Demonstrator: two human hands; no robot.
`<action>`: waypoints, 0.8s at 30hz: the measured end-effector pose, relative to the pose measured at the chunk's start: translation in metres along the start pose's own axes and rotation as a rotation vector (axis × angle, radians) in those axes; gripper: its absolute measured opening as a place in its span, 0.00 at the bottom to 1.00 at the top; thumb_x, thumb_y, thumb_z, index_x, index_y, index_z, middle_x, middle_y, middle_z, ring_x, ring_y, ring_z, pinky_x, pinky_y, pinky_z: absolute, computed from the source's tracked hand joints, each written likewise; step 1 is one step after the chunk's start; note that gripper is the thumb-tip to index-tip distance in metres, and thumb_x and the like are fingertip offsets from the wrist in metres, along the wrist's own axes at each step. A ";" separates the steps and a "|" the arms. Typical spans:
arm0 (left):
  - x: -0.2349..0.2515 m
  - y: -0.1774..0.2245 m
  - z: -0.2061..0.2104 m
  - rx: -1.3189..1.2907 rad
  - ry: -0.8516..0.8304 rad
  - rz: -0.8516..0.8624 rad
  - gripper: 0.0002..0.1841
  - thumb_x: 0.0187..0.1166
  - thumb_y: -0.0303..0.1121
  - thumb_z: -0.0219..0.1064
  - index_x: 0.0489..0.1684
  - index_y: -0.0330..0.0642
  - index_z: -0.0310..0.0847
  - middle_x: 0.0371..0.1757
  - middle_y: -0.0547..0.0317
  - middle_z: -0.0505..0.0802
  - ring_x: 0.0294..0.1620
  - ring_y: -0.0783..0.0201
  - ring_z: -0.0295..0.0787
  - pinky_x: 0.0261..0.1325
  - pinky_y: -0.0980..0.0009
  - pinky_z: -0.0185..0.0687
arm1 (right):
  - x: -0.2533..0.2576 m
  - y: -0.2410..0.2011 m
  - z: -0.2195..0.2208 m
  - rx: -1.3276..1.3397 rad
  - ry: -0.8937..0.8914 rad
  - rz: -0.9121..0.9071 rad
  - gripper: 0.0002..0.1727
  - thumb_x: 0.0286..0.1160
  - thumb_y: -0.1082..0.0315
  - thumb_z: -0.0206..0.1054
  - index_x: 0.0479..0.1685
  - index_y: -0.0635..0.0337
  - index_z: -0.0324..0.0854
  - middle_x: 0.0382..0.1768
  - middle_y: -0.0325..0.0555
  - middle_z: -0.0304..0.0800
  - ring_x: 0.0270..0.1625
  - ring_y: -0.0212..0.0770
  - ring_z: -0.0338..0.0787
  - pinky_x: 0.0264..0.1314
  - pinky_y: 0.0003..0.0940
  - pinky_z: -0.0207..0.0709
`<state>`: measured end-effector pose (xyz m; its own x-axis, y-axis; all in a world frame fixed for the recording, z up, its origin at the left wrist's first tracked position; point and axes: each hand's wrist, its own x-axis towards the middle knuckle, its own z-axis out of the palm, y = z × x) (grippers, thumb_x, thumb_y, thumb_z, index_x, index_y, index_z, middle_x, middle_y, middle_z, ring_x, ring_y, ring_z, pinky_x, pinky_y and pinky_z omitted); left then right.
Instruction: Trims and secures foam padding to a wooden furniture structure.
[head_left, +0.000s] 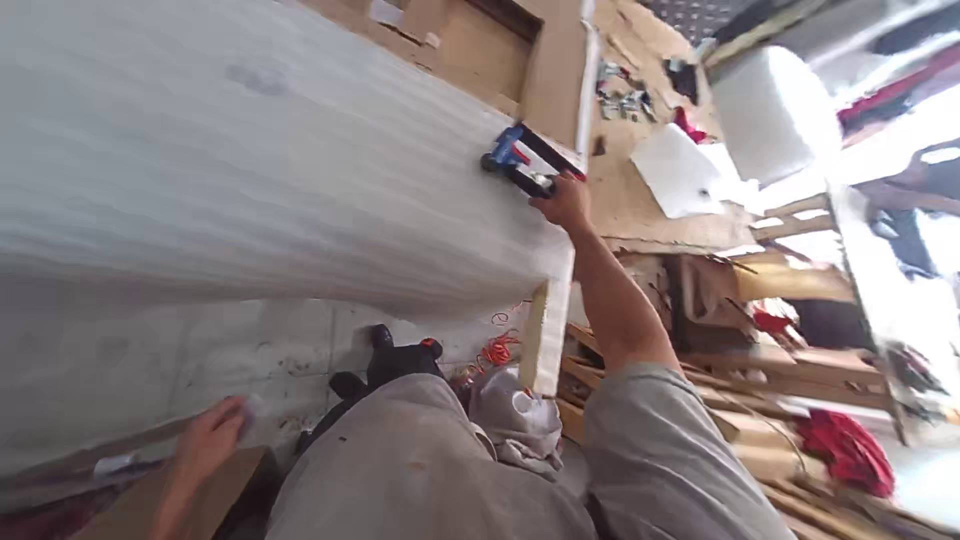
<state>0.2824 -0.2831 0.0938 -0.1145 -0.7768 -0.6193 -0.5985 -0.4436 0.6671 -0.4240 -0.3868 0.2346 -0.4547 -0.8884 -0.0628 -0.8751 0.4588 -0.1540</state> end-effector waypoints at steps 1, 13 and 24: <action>0.000 0.009 0.005 0.016 -0.028 -0.003 0.14 0.87 0.26 0.56 0.59 0.27 0.83 0.44 0.39 0.92 0.40 0.55 0.89 0.52 0.49 0.86 | 0.007 -0.003 0.005 0.026 -0.029 -0.024 0.32 0.58 0.48 0.82 0.61 0.57 0.89 0.63 0.62 0.87 0.65 0.66 0.86 0.64 0.77 0.76; 0.039 0.015 -0.013 0.151 -0.240 -0.022 0.16 0.85 0.30 0.56 0.60 0.39 0.89 0.57 0.41 0.94 0.64 0.45 0.89 0.71 0.38 0.77 | 0.043 0.041 0.031 -0.046 -0.133 -0.160 0.43 0.56 0.42 0.83 0.69 0.64 0.83 0.64 0.77 0.83 0.66 0.81 0.81 0.63 0.86 0.68; 0.094 -0.092 -0.230 -0.020 0.101 -0.192 0.21 0.91 0.33 0.48 0.56 0.33 0.89 0.50 0.33 0.92 0.52 0.39 0.89 0.60 0.35 0.78 | -0.055 -0.176 0.023 0.370 0.076 0.290 0.41 0.68 0.63 0.72 0.83 0.68 0.62 0.62 0.71 0.82 0.52 0.62 0.86 0.52 0.65 0.80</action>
<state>0.5090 -0.4181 0.0690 0.0810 -0.7178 -0.6915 -0.5861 -0.5954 0.5495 -0.2413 -0.4195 0.2430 -0.6943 -0.7146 -0.0852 -0.5989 0.6394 -0.4822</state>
